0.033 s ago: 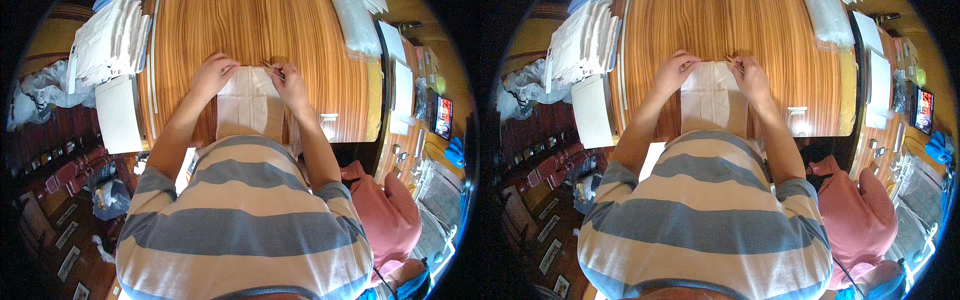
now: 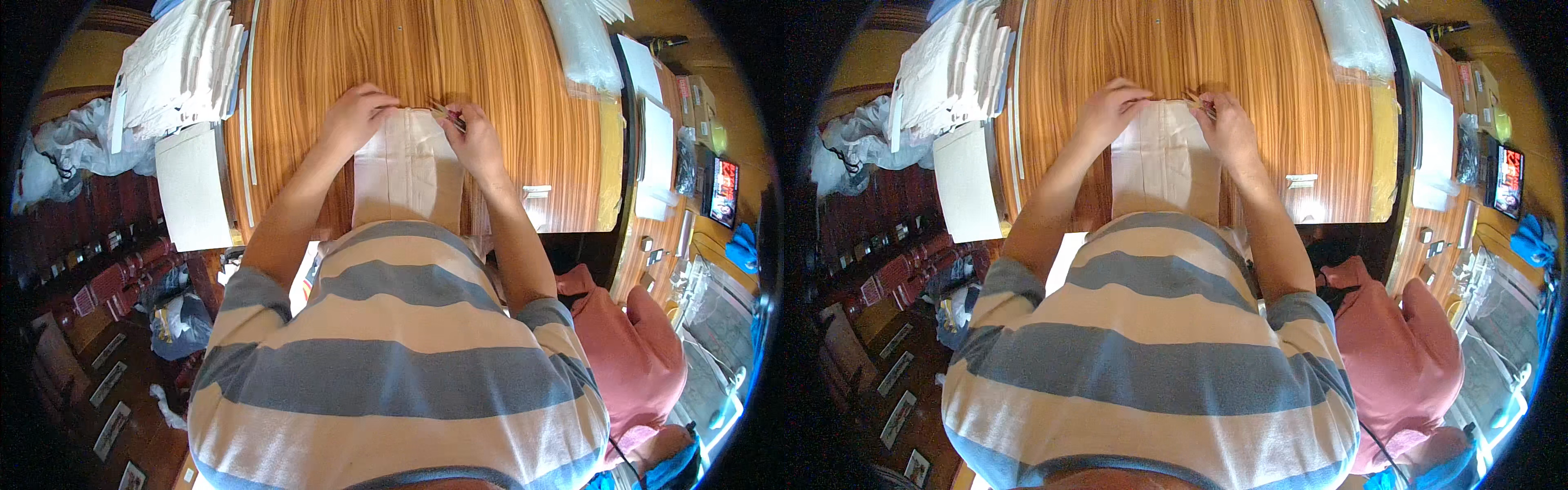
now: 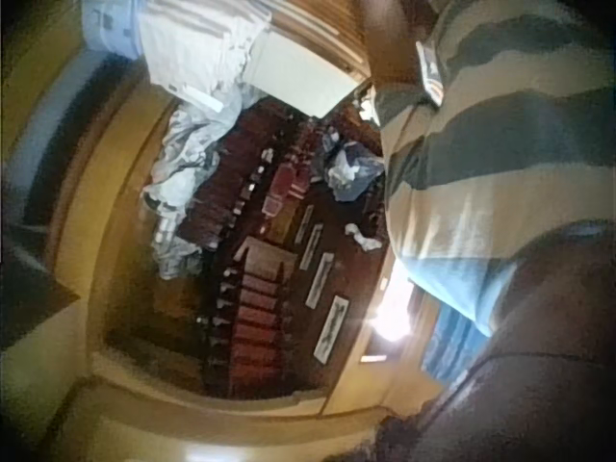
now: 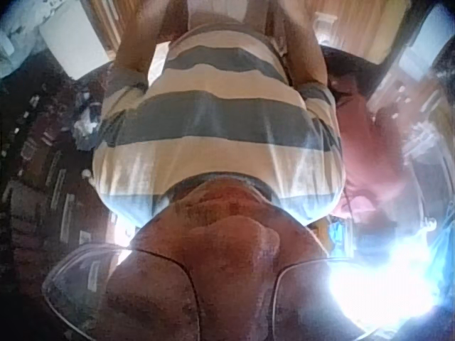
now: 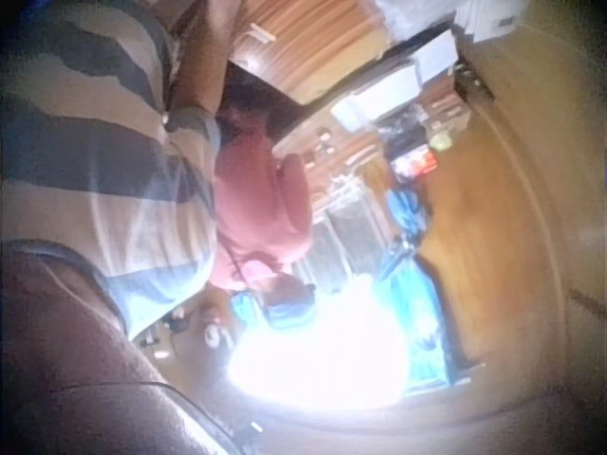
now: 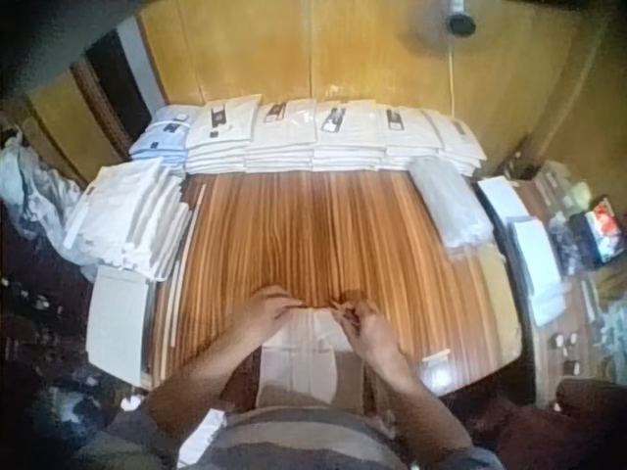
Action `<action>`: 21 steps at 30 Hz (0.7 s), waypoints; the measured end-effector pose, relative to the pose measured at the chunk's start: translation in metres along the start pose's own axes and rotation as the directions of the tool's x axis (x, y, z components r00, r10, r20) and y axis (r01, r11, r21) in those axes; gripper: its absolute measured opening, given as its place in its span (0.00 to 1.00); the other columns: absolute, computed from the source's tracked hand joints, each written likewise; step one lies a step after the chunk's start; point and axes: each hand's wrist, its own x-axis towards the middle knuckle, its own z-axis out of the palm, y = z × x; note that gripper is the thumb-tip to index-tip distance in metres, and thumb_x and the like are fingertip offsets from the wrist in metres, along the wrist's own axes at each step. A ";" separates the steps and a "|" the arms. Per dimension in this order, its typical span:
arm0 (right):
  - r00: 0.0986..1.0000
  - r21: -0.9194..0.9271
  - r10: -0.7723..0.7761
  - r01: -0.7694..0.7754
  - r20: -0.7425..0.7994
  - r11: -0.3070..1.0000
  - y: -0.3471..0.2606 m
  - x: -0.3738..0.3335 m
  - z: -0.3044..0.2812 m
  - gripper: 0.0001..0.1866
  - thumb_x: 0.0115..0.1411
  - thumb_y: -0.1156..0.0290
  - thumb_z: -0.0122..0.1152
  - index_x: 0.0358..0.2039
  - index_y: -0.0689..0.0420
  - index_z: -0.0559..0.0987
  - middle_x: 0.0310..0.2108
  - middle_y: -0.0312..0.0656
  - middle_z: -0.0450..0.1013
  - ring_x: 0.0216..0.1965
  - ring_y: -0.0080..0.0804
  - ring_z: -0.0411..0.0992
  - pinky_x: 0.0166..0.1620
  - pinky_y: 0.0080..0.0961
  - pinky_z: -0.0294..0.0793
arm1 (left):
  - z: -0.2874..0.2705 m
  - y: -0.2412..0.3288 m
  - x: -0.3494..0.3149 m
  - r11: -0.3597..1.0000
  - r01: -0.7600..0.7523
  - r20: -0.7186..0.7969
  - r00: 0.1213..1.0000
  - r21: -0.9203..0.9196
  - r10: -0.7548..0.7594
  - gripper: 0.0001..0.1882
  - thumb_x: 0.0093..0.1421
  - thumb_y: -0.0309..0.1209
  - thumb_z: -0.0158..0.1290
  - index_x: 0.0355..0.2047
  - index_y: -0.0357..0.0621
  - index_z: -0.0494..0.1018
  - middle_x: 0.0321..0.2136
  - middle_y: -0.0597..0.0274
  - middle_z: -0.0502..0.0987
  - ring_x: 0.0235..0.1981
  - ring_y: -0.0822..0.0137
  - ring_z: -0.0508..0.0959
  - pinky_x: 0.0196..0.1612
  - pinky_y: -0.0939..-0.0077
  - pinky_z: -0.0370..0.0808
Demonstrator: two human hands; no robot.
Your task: The person folds shirts by hand on a wooden table, using a cardboard template to ensure uniform size, and stacks them in a pile.
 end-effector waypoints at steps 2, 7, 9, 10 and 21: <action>1.000 0.021 0.002 -0.002 0.001 1.000 0.002 -0.001 -0.002 0.18 0.64 0.62 0.71 0.47 0.62 0.82 0.43 0.52 0.79 0.44 0.49 0.81 0.47 0.41 0.81 | 0.017 -0.007 0.012 0.981 -0.145 0.011 0.989 0.127 0.145 0.12 0.64 0.40 0.63 0.44 0.51 0.85 0.42 0.63 0.82 0.45 0.58 0.83 0.47 0.62 0.81; 0.998 0.117 0.043 -0.037 -0.051 0.992 0.019 -0.009 0.004 0.17 0.63 0.63 0.71 0.46 0.63 0.83 0.41 0.52 0.79 0.43 0.51 0.81 0.47 0.40 0.81 | 0.027 -0.015 0.022 0.900 -0.333 0.127 0.943 0.281 0.309 0.11 0.64 0.42 0.60 0.42 0.54 0.85 0.40 0.66 0.81 0.44 0.59 0.82 0.45 0.61 0.82; 0.996 0.156 0.065 -0.056 -0.053 0.986 0.022 -0.010 0.006 0.18 0.63 0.63 0.71 0.46 0.63 0.83 0.41 0.53 0.79 0.44 0.52 0.81 0.47 0.41 0.80 | 0.029 -0.016 0.020 0.849 -0.390 0.152 0.921 0.356 0.359 0.11 0.64 0.41 0.60 0.41 0.53 0.84 0.38 0.65 0.80 0.43 0.59 0.82 0.44 0.61 0.82; 0.996 0.166 0.071 -0.062 -0.050 0.984 0.022 -0.010 0.006 0.18 0.63 0.63 0.71 0.46 0.63 0.83 0.42 0.53 0.80 0.44 0.52 0.81 0.48 0.41 0.80 | 0.029 -0.014 0.019 0.830 -0.399 0.159 0.917 0.390 0.366 0.10 0.64 0.39 0.59 0.41 0.52 0.83 0.38 0.65 0.80 0.43 0.59 0.82 0.43 0.61 0.82; 1.000 0.069 -0.011 0.010 0.010 0.998 -0.013 -0.008 -0.002 0.19 0.64 0.62 0.70 0.48 0.63 0.82 0.43 0.53 0.80 0.44 0.50 0.81 0.48 0.41 0.81 | 0.025 -0.008 0.010 0.950 -0.237 0.005 0.970 0.203 0.241 0.08 0.67 0.36 0.58 0.40 0.47 0.78 0.37 0.61 0.78 0.42 0.55 0.81 0.45 0.57 0.81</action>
